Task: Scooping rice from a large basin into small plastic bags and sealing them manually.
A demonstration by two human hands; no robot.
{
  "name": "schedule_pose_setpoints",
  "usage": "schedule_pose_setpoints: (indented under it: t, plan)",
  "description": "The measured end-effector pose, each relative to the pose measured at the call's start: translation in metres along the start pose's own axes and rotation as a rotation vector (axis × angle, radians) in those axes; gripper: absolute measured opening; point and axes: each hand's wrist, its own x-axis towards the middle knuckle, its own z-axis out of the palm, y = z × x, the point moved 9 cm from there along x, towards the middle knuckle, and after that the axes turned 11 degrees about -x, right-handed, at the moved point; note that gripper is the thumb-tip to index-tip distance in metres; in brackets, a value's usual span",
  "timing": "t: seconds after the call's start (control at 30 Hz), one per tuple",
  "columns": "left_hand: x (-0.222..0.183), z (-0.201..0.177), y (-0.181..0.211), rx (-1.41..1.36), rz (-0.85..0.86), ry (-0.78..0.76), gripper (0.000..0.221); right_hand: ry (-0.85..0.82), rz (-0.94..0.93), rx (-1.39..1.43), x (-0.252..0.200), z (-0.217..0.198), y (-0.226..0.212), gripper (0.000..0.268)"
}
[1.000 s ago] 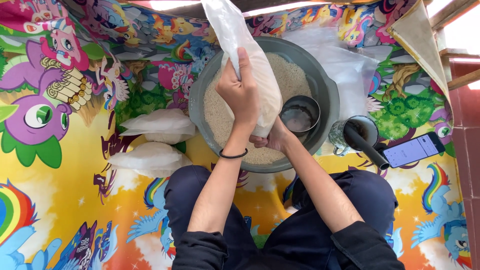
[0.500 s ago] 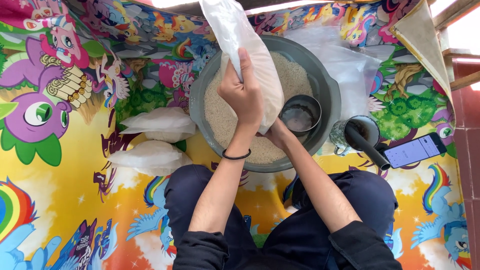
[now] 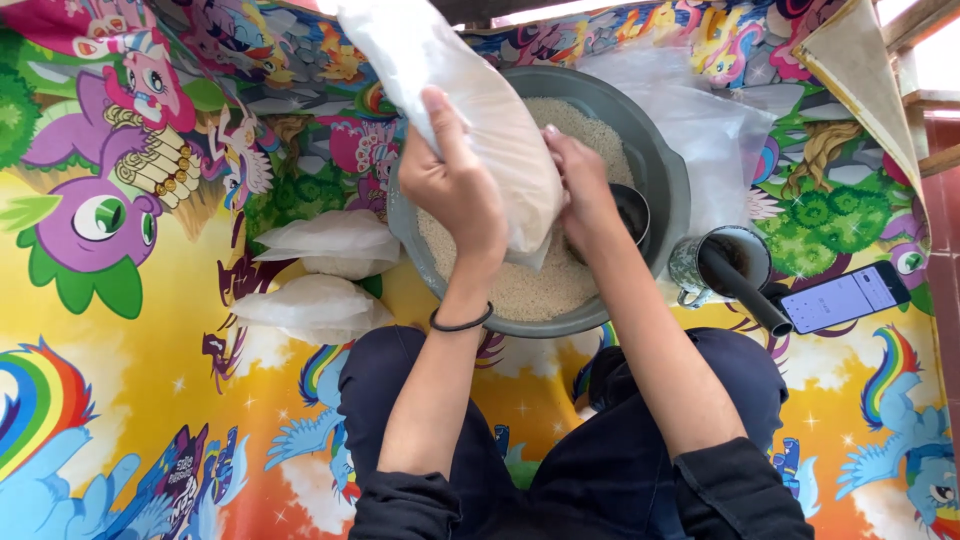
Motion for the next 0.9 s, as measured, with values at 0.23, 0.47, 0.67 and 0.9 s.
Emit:
schedule_pose_setpoints:
  t: [0.23, 0.47, 0.67, 0.9]
  plan:
    - [0.026, -0.053, 0.033, -0.200, -0.023, 0.115, 0.031, 0.081, -0.063, -0.094, 0.002, -0.043, -0.010, 0.032]
    - [0.049, -0.175, 0.018, -0.055, 0.078, 0.593, 0.046, 0.105, -0.126, -0.392, -0.013, -0.076, -0.026, 0.029]
    - [0.078, -0.270, 0.023, 0.171, 0.402, 0.624, 0.047, 0.091, -0.269, -1.451, 0.001, -0.104, -0.014, 0.038]
    - [0.091, -0.384, 0.009, 0.036, 0.401, 0.617, 0.050, -0.212, -0.123, -1.702, 0.019, -0.102, 0.010, 0.044]
